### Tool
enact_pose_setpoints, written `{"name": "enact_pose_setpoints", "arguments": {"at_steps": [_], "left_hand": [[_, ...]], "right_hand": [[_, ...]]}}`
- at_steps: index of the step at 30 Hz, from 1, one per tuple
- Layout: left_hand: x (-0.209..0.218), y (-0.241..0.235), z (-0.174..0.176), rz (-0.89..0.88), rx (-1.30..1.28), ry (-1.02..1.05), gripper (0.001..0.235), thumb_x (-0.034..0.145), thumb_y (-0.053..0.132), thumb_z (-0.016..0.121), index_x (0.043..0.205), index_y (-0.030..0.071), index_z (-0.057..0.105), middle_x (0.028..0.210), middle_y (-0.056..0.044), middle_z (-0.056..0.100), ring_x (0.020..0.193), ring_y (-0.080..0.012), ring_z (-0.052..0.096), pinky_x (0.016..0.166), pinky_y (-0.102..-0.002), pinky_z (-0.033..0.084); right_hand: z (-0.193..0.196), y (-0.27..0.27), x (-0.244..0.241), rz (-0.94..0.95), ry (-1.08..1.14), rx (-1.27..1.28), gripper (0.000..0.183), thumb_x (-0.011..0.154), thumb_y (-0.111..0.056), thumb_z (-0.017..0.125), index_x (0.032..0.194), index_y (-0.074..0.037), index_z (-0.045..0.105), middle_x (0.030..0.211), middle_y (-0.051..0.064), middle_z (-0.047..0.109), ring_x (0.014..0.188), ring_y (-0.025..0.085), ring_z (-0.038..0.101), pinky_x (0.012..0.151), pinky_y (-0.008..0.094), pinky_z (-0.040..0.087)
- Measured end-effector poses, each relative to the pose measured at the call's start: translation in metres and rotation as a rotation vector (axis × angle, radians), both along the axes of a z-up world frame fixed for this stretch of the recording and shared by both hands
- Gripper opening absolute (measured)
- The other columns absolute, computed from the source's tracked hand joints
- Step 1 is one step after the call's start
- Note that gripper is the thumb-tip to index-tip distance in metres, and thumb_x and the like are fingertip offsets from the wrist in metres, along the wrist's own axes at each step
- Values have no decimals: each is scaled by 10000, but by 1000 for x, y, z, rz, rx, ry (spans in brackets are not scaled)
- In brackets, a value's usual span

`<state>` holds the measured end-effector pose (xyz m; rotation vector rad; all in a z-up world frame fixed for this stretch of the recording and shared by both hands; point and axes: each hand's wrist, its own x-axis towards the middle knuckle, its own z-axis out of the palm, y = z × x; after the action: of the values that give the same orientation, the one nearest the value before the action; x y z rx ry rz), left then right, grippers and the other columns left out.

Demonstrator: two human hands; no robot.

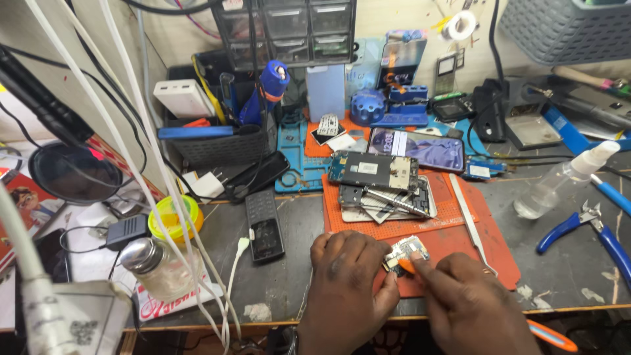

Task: The person cleans a small electronic circuit board using a toothbrush and a spray bottle, then uses tweezers to adjust a component on the board. The person scrubs the board, sprays it with liquid, and continues scrubbing before switching to tweezers for fine manipulation.

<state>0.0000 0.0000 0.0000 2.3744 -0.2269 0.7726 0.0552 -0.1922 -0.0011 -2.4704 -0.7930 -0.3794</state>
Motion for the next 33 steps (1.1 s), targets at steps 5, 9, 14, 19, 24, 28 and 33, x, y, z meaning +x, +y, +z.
{"name": "enact_pose_setpoints", "arguments": {"at_steps": [5, 9, 14, 19, 24, 28, 33], "left_hand": [[-2, 2, -6, -19, 14, -65, 359, 790, 190, 760, 1103, 65, 639, 1030, -80, 604, 1058, -282, 590, 1057, -529, 355], [2, 0, -9, 9, 29, -118, 364, 761, 200, 768, 1079, 78, 640, 1032, -75, 612, 1060, -282, 597, 1052, -538, 356], [1, 2, -13, -4, 37, -128, 355, 796, 196, 761, 1106, 77, 637, 1054, -80, 609, 1090, -291, 595, 1074, -529, 366], [5, 1, -16, -3, 61, -109, 369, 766, 201, 761, 1096, 81, 647, 1047, -84, 615, 1112, -298, 590, 1075, -549, 349], [6, 1, -16, 12, 71, -85, 370, 764, 203, 762, 1098, 81, 663, 1035, -89, 614, 1110, -306, 585, 1061, -553, 349], [4, 1, -17, -3, 49, -73, 347, 783, 209, 761, 1086, 76, 656, 1043, -80, 614, 1105, -289, 592, 1083, -553, 344], [3, 1, -12, -7, 36, -81, 357, 784, 201, 755, 1101, 75, 651, 1054, -83, 612, 1097, -286, 592, 1083, -538, 352]], "right_hand": [[-12, -2, 4, -250, 147, -154, 308, 890, -240, 740, 1178, -320, 810, 824, 44, 661, 734, 248, 696, 705, 425, 565], [-18, -4, 9, -29, -55, -76, 421, 764, -195, 725, 1178, -252, 775, 887, 24, 667, 798, 233, 703, 718, 407, 574], [-23, -6, 13, -227, 72, -201, 407, 862, -227, 737, 1253, -331, 780, 838, 33, 660, 778, 238, 700, 723, 418, 579], [-25, -9, 18, -112, 56, -146, 465, 788, -190, 718, 1228, -328, 778, 874, -1, 676, 806, 201, 717, 733, 388, 591], [-23, 0, 15, -187, 128, -210, 292, 906, -224, 719, 1163, -331, 808, 924, -13, 700, 841, 174, 735, 799, 380, 593], [-15, 2, 14, -99, 112, -112, 451, 796, -168, 728, 1231, -281, 774, 880, 13, 682, 830, 207, 722, 780, 392, 586], [-4, 12, 5, -152, 168, -133, 445, 783, -193, 770, 1209, -320, 784, 861, 59, 681, 737, 260, 718, 698, 425, 577]]}}
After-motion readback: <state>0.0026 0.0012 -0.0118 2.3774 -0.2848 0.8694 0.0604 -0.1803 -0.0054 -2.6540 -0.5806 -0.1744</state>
